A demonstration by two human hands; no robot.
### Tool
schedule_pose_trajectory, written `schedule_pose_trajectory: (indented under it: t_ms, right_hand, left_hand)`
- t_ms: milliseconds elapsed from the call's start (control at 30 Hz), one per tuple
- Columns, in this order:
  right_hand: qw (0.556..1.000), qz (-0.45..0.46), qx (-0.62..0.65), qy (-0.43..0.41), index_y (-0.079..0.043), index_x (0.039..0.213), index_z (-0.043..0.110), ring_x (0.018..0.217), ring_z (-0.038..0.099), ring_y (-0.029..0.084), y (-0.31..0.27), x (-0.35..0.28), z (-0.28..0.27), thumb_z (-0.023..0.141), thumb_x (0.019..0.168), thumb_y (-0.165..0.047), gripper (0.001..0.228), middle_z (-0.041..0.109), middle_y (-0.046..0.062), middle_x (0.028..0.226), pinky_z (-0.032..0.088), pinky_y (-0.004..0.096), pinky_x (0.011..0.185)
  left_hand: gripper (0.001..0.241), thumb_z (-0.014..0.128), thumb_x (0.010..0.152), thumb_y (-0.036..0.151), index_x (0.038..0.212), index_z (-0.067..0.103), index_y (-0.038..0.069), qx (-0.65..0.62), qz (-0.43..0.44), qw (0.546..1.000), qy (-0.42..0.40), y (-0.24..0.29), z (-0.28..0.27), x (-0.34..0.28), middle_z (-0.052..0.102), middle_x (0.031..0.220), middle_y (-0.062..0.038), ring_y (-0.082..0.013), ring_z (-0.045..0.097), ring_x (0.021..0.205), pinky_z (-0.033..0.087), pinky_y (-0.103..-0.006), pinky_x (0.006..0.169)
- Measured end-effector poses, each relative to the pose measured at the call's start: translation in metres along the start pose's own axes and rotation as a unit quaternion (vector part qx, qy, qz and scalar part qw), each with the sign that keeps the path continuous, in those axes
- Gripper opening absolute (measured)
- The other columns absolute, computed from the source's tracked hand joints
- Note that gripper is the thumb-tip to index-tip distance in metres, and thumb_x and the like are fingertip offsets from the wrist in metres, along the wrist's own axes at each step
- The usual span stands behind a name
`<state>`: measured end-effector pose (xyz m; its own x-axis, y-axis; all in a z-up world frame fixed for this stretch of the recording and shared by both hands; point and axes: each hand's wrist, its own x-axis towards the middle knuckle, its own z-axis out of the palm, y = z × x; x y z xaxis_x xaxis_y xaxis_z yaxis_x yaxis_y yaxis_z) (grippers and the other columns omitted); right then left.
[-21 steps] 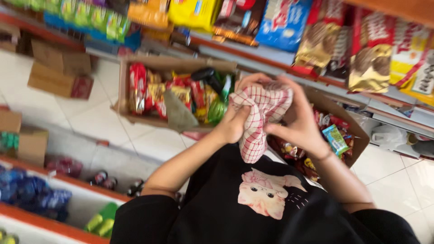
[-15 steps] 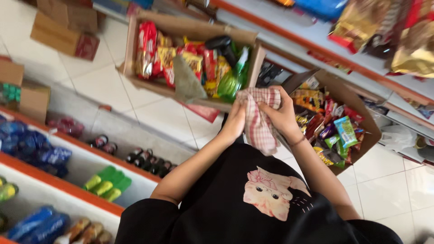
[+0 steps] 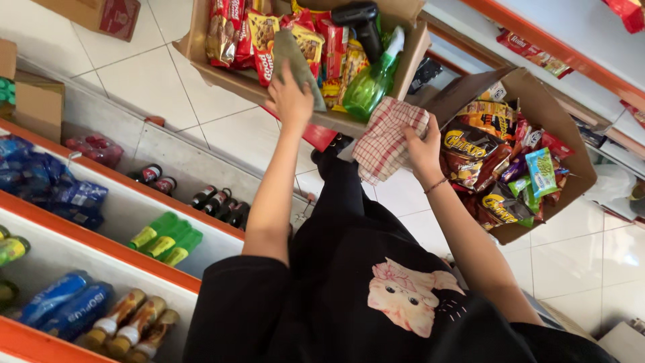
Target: The person uses a handheld scanner to scan barcodes on snack packages and places the items on store shelves.
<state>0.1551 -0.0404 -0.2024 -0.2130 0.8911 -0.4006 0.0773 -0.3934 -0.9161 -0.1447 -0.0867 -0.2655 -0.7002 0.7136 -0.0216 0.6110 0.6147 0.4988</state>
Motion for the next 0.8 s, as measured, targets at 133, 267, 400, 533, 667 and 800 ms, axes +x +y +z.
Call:
schedule_pose_trajectory:
  t_ms: [133,267,400,533,667,800]
  right_hand:
    - [1.000,-0.005,0.001,0.010,-0.002,0.126,0.054,0.100,0.070,0.015,-0.011,0.011,0.025,0.066,0.095,-0.001,0.033,0.071,0.008,0.113,0.060,0.030,0.087]
    - [0.999,0.006,-0.026,0.031,-0.002,0.125,0.055,0.099,0.070,0.016,-0.018,0.021,0.047,0.068,0.094,-0.003,0.034,0.071,0.009,0.113,0.060,0.031,0.087]
    - [0.998,0.021,0.040,0.047,0.000,0.126,0.058,0.102,0.070,0.017,-0.012,0.033,0.062,0.072,0.093,-0.004,0.036,0.071,0.010,0.115,0.060,0.031,0.089]
    - [0.990,0.019,0.114,0.081,0.000,0.126,0.060,0.103,0.071,0.017,-0.001,0.040,0.062,0.070,0.095,-0.006,0.034,0.072,0.010,0.115,0.060,0.032,0.091]
    - [0.986,-0.046,0.084,0.136,0.000,0.126,0.058,0.103,0.069,0.015,0.016,0.042,0.049,0.069,0.097,-0.006,0.031,0.071,0.008,0.115,0.058,0.031,0.091]
    - [0.978,-0.079,0.054,0.188,-0.003,0.131,0.057,0.109,0.065,0.014,0.022,0.031,0.026,0.070,0.100,-0.010,0.035,0.069,0.006,0.121,0.055,0.030,0.096]
  left_hand:
    - [0.094,0.076,0.081,0.036,0.158,0.023,0.020,-0.046,-0.219,0.971,-0.083,-0.024,0.013,0.055,0.044,0.150,-0.019,-0.0416,0.035,0.139,0.020,-0.0723,0.106]
    - [0.103,0.087,0.069,0.043,0.151,0.034,0.013,-0.007,-0.272,0.954,-0.126,-0.045,0.003,0.079,0.064,0.131,-0.012,-0.0423,0.035,0.140,0.016,-0.0755,0.105]
    - [0.051,0.080,0.076,0.043,0.120,0.077,0.016,-0.060,-0.246,0.948,-0.193,-0.055,-0.019,0.072,0.078,0.121,-0.006,-0.0286,0.066,0.123,0.020,-0.0752,0.115]
    - [0.035,0.081,0.080,0.021,0.108,0.066,0.006,-0.207,-0.042,0.972,-0.105,-0.039,-0.043,0.047,0.069,0.104,-0.015,-0.0267,0.068,0.092,0.052,-0.0427,0.085]
    - [0.031,0.078,0.088,0.000,0.111,0.058,0.000,-0.366,0.104,0.914,-0.143,0.009,-0.077,0.023,0.066,0.103,-0.012,-0.0193,0.063,0.092,0.052,-0.0315,0.083]
    - [0.030,0.071,0.094,0.000,0.121,0.057,-0.001,-0.565,0.043,0.732,-0.378,0.081,-0.097,0.004,0.071,0.116,-0.009,-0.0156,0.066,0.108,0.053,-0.0302,0.096]
